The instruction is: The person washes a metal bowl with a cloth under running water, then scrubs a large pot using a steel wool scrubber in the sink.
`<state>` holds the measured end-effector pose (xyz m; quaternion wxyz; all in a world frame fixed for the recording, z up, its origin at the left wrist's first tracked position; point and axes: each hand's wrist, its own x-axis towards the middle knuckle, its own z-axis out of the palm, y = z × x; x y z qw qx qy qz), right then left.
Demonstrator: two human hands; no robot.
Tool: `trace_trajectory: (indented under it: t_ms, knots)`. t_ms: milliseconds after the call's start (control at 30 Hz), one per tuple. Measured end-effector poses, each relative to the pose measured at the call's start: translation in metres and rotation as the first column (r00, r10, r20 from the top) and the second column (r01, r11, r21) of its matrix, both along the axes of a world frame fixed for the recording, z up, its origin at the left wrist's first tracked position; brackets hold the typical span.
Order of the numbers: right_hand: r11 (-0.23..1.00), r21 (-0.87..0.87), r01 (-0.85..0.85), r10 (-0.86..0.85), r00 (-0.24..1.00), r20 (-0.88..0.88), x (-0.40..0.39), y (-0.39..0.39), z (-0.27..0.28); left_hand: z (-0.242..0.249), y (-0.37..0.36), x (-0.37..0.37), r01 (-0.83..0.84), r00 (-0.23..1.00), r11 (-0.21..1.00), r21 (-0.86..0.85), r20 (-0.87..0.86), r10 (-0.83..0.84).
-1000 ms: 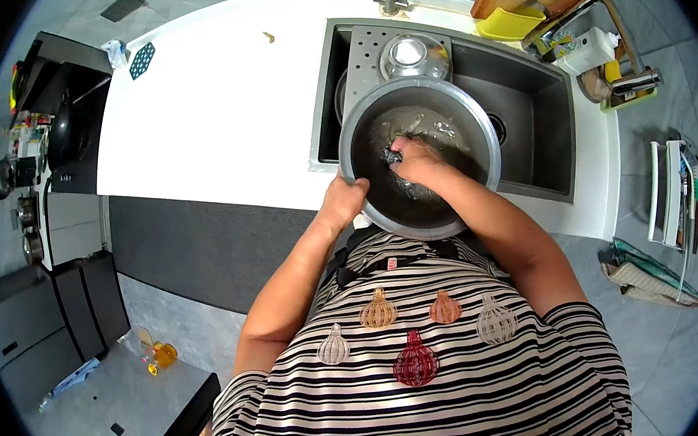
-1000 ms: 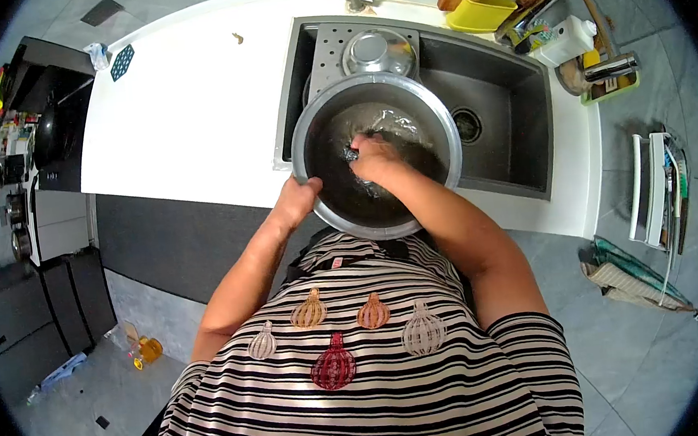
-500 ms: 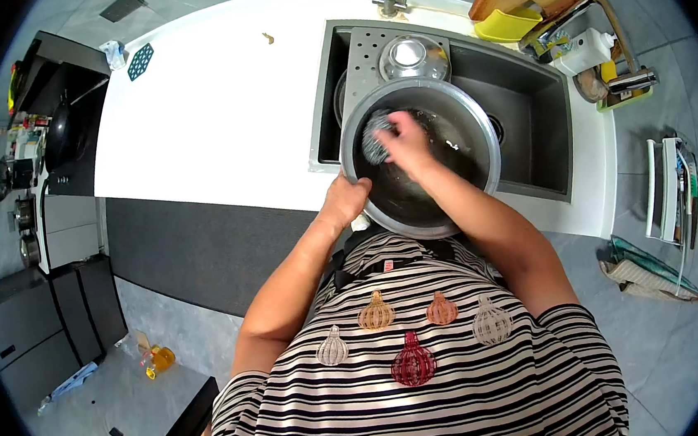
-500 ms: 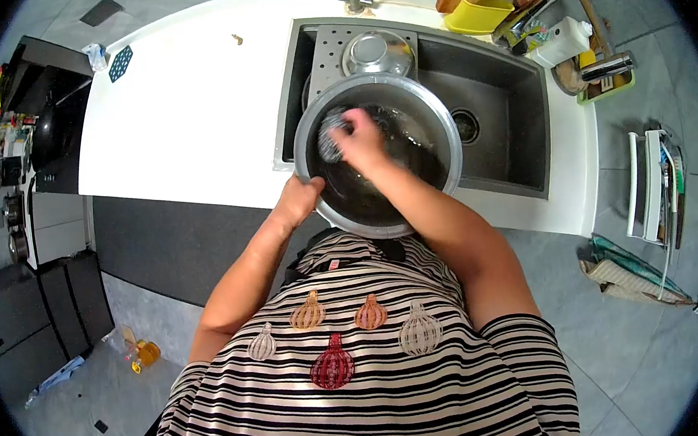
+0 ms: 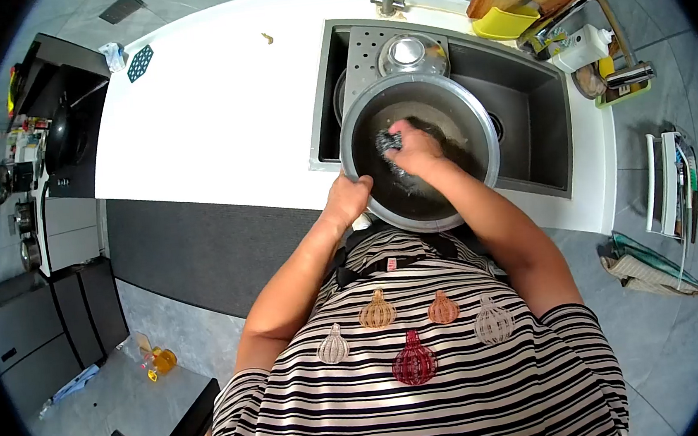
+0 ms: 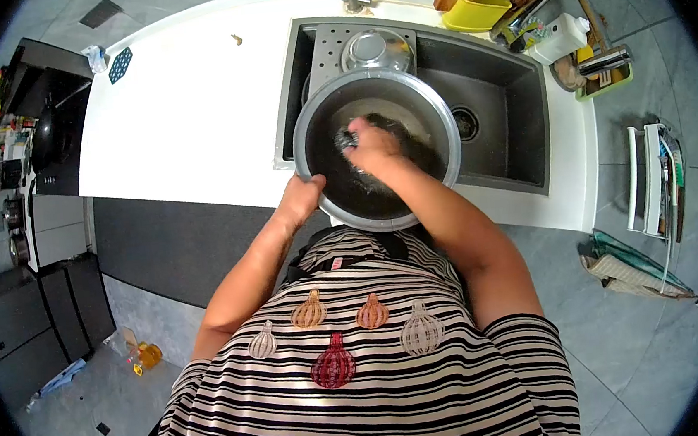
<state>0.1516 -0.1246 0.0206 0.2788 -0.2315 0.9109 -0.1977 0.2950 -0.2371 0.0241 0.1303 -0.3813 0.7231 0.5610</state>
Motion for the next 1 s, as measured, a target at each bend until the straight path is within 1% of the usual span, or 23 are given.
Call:
trace_trajectory:
  t_ms: [100, 133, 167, 200, 233, 267, 300, 367, 433, 467, 500, 567, 600, 633, 667, 700, 767, 800, 833, 867, 900, 967, 1000]
  knots:
    - [0.964, -0.254, -0.073, 0.089, 0.995, 0.052, 0.023, -0.017, -0.003, -0.005, -0.002, -0.002, 0.037, 0.999, 0.999, -0.024, 0.009, -0.036]
    - [0.958, -0.274, -0.087, 0.084, 0.996, -0.023, 0.024, -0.023, -0.017, -0.004, -0.003, -0.002, 0.069, 0.998, 0.996, -0.065, 0.011, -0.068]
    - [0.958, -0.276, -0.084, 0.081, 0.996, -0.023, 0.016, -0.027, -0.03, -0.002, -0.004, -0.002, 0.099, 0.995, 0.989, -0.106, 0.014, -0.098]
    - [0.91, -0.396, 0.127, -0.128, 0.991, 0.025, 0.002, -0.031, -0.049, 0.0, -0.003, -0.002, 0.1, 0.995, 0.989, -0.107, 0.015, -0.099]
    - [0.805, -0.496, 0.326, -0.321, 0.942, 0.097, -0.013, -0.034, -0.063, 0.005, -0.003, -0.002, 0.061, 0.998, 0.998, -0.022, 0.012, -0.061]
    - [0.689, -0.525, 0.5, -0.472, 0.859, 0.199, -0.028, -0.032, -0.071, 0.007, -0.003, -0.002, 0.02, 1.0, 0.998, 0.061, 0.011, -0.021]
    - [0.468, -0.465, 0.751, -0.568, 0.659, 0.493, -0.026, -0.03, -0.039, 0.004, -0.004, -0.001, 0.015, 1.0, 0.998, 0.058, 0.009, -0.016]
    - [0.258, -0.422, 0.869, -0.504, 0.494, 0.708, -0.018, -0.031, -0.038, -0.006, -0.004, -0.001, 0.017, 0.998, 1.0, 0.021, -0.061, -0.016]
    - [0.455, -0.484, 0.747, -0.539, 0.664, 0.518, 0.002, -0.034, -0.031, 0.015, -0.001, -0.005, 0.02, 0.999, 0.999, 0.046, -0.041, -0.018]
    - [0.695, -0.501, 0.516, -0.429, 0.856, 0.288, 0.01, -0.033, -0.03, 0.023, 0.0, -0.006, 0.018, 1.0, 0.998, 0.068, -0.013, -0.017]
    - [0.869, -0.432, 0.24, -0.238, 0.969, 0.06, 0.015, -0.033, -0.031, 0.02, 0.0, -0.006, 0.017, 1.0, 0.997, 0.069, -0.012, -0.016]
    - [0.897, -0.399, 0.189, -0.193, 0.981, 0.031, 0.012, -0.033, -0.033, 0.011, -0.001, -0.003, 0.014, 1.0, 0.998, 0.055, -0.012, -0.013]
    - [0.839, -0.446, 0.31, -0.292, 0.95, 0.111, 0.0, -0.034, -0.05, 0.008, -0.002, -0.001, 0.013, 1.0, 0.999, 0.053, -0.01, -0.012]
    - [0.765, -0.481, 0.428, -0.383, 0.903, 0.194, -0.018, -0.035, -0.074, 0.004, -0.002, -0.001, 0.011, 1.0, 0.999, 0.051, -0.014, -0.01]
    - [0.666, -0.535, 0.519, -0.493, 0.845, 0.206, -0.031, -0.032, -0.083, 0.003, -0.003, -0.002, 0.01, 1.0, 0.999, 0.048, -0.02, -0.009]
    - [0.482, -0.518, 0.707, -0.543, 0.705, 0.456, -0.033, -0.028, -0.072, 0.005, -0.002, -0.002, 0.01, 1.0, 0.999, 0.046, -0.021, -0.009]
    - [0.355, -0.51, 0.783, -0.527, 0.619, 0.583, -0.021, -0.032, -0.064, 0.009, -0.001, -0.003, 0.011, 1.0, 0.999, 0.051, -0.004, -0.01]
    - [0.508, -0.559, 0.655, -0.524, 0.75, 0.403, -0.014, -0.035, -0.069, 0.003, -0.003, -0.003, 0.011, 1.0, 0.999, 0.05, -0.005, -0.011]
    - [0.651, -0.564, 0.508, -0.483, 0.85, 0.208, -0.006, -0.036, -0.074, -0.009, -0.004, -0.002, 0.034, 0.999, 0.999, -0.009, -0.024, -0.034]
    - [0.85, -0.438, 0.292, -0.284, 0.955, 0.085, 0.008, -0.032, -0.027, -0.017, -0.005, -0.001, 0.056, 0.997, 0.996, -0.065, -0.039, -0.059]
    - [0.923, -0.337, 0.187, -0.171, 0.982, 0.075, 0.015, -0.034, -0.027, -0.016, -0.004, -0.001, 0.057, 0.998, 0.996, -0.061, -0.036, -0.059]
    - [0.946, -0.314, 0.078, -0.047, 0.993, 0.106, 0.007, -0.031, -0.024, -0.012, -0.005, 0.0, 0.073, 0.993, 0.993, -0.097, -0.086, -0.081]
    - [0.938, -0.327, 0.117, -0.111, 0.993, 0.038, -0.004, -0.029, -0.03, -0.012, -0.004, 0.001, 0.073, 0.993, 0.992, -0.1, -0.084, -0.081]
